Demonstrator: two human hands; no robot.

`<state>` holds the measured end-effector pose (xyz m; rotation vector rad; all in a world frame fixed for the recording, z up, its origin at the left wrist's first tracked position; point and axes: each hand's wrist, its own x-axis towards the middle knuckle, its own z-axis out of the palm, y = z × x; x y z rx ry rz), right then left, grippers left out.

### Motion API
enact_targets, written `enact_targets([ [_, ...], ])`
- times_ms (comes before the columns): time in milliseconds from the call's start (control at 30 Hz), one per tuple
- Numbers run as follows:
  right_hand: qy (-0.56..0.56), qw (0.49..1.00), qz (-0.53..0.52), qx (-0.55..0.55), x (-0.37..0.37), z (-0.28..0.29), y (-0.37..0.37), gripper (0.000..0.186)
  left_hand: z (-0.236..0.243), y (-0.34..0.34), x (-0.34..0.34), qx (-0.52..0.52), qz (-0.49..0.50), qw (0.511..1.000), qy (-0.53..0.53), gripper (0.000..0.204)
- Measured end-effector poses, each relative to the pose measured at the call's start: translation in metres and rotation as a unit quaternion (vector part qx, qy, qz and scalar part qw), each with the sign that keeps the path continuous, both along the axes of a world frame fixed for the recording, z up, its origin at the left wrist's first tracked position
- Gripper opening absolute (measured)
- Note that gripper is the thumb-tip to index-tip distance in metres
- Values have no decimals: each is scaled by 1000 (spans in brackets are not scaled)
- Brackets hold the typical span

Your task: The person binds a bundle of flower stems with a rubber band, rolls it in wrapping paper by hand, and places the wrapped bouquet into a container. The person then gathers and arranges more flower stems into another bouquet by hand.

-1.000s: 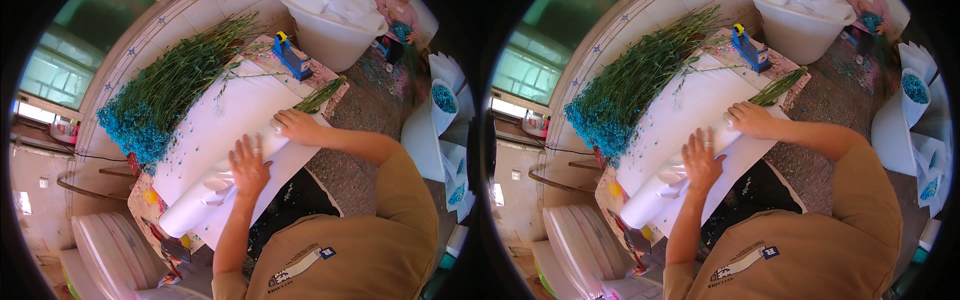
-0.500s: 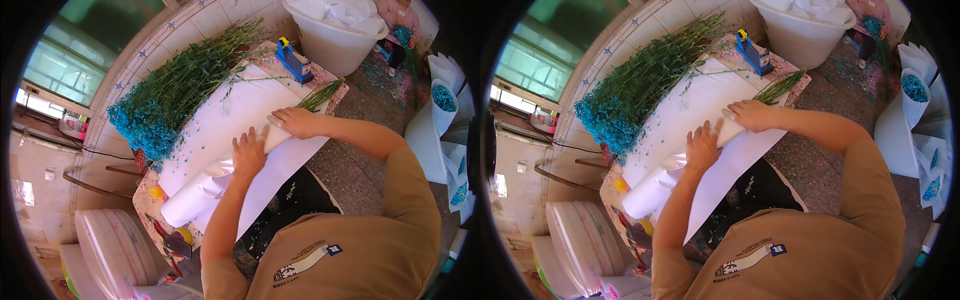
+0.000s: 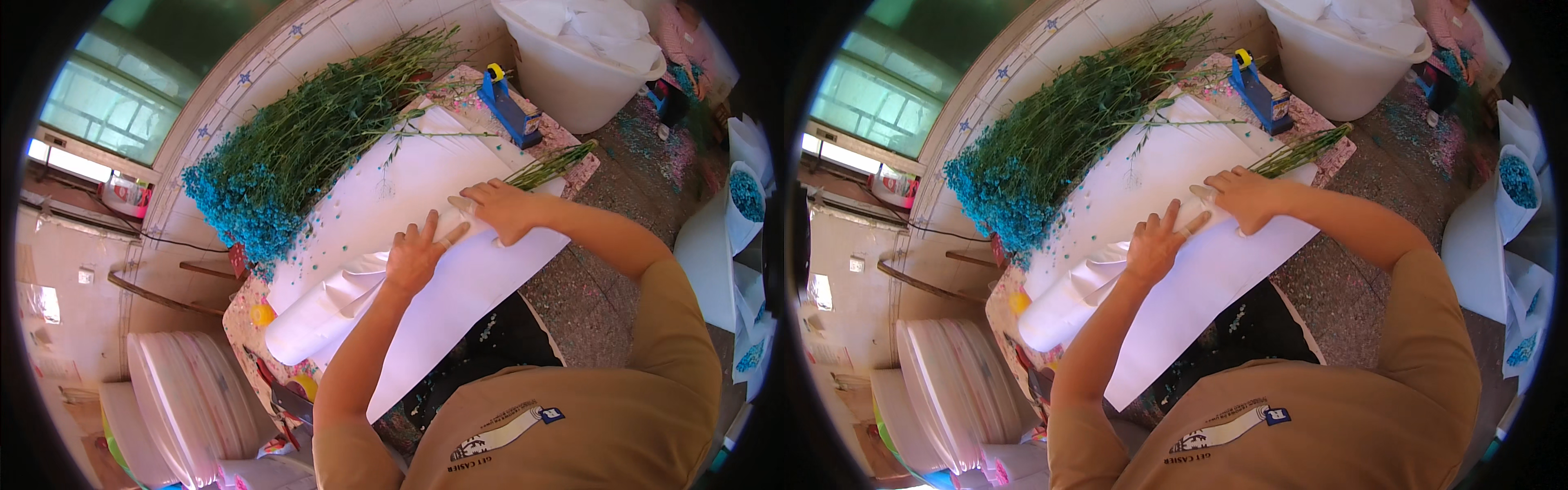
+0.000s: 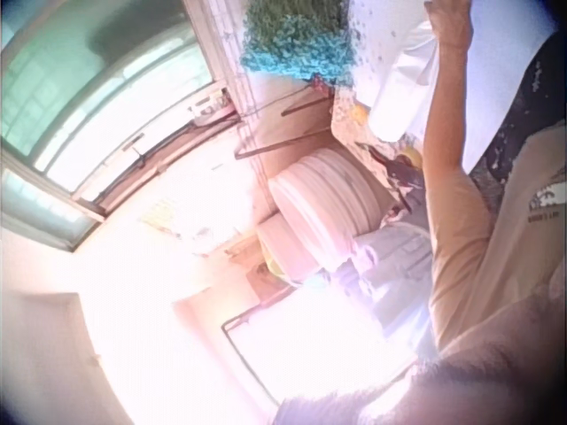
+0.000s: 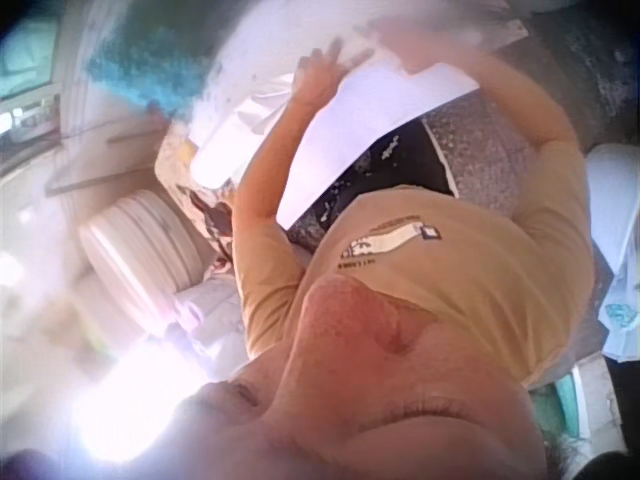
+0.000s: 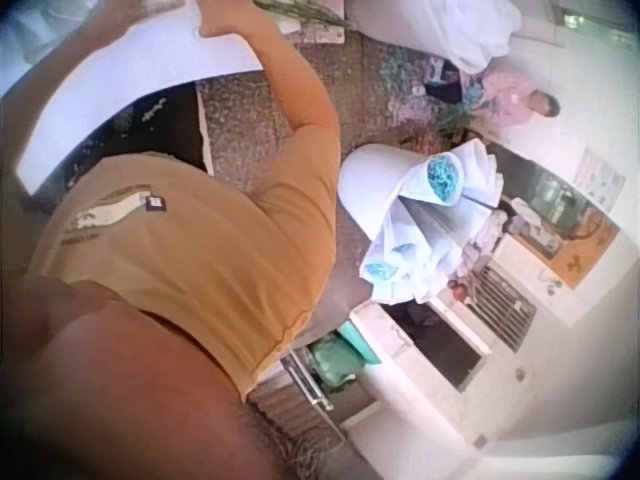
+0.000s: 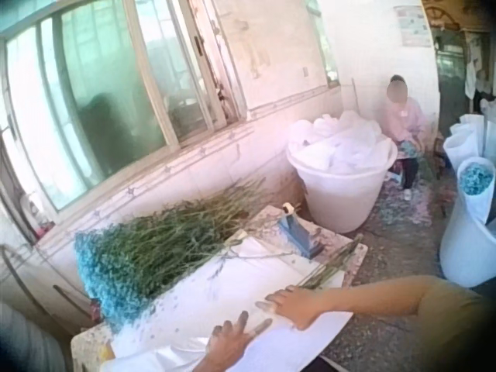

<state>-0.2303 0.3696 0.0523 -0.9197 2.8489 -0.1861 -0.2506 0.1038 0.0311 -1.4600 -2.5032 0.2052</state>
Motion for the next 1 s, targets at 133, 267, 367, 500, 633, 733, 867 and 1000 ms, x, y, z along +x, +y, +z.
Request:
enact_targets([
  [133,-84,996,-2,42,-33,4,-9,90,-12,2,23,-19,29,998,48,81],
  [267,-98,994,-28,30,-37,-6,-7,55,-13,16,58,34,49,996,68,77],
  [367,-91,995,-31,24,-21,-8,-3,45,11,42,67,96,97,990,-36,84],
  [500,-90,993,-73,-2,8,-2,9,46,39,95,26,27,244,941,-232,89],
  [633,-58,990,-126,-31,20,12,48,38,41,136,-21,-20,153,895,-418,72],
  [733,-97,979,-144,-105,-3,31,98,38,40,172,-49,-10,80,906,-417,67],
  [867,-29,882,-250,-400,-44,49,163,42,47,208,-72,-22,70,896,-437,73],
  [1000,-8,731,-471,-494,-82,8,185,35,25,236,-82,-15,48,894,-446,77],
])
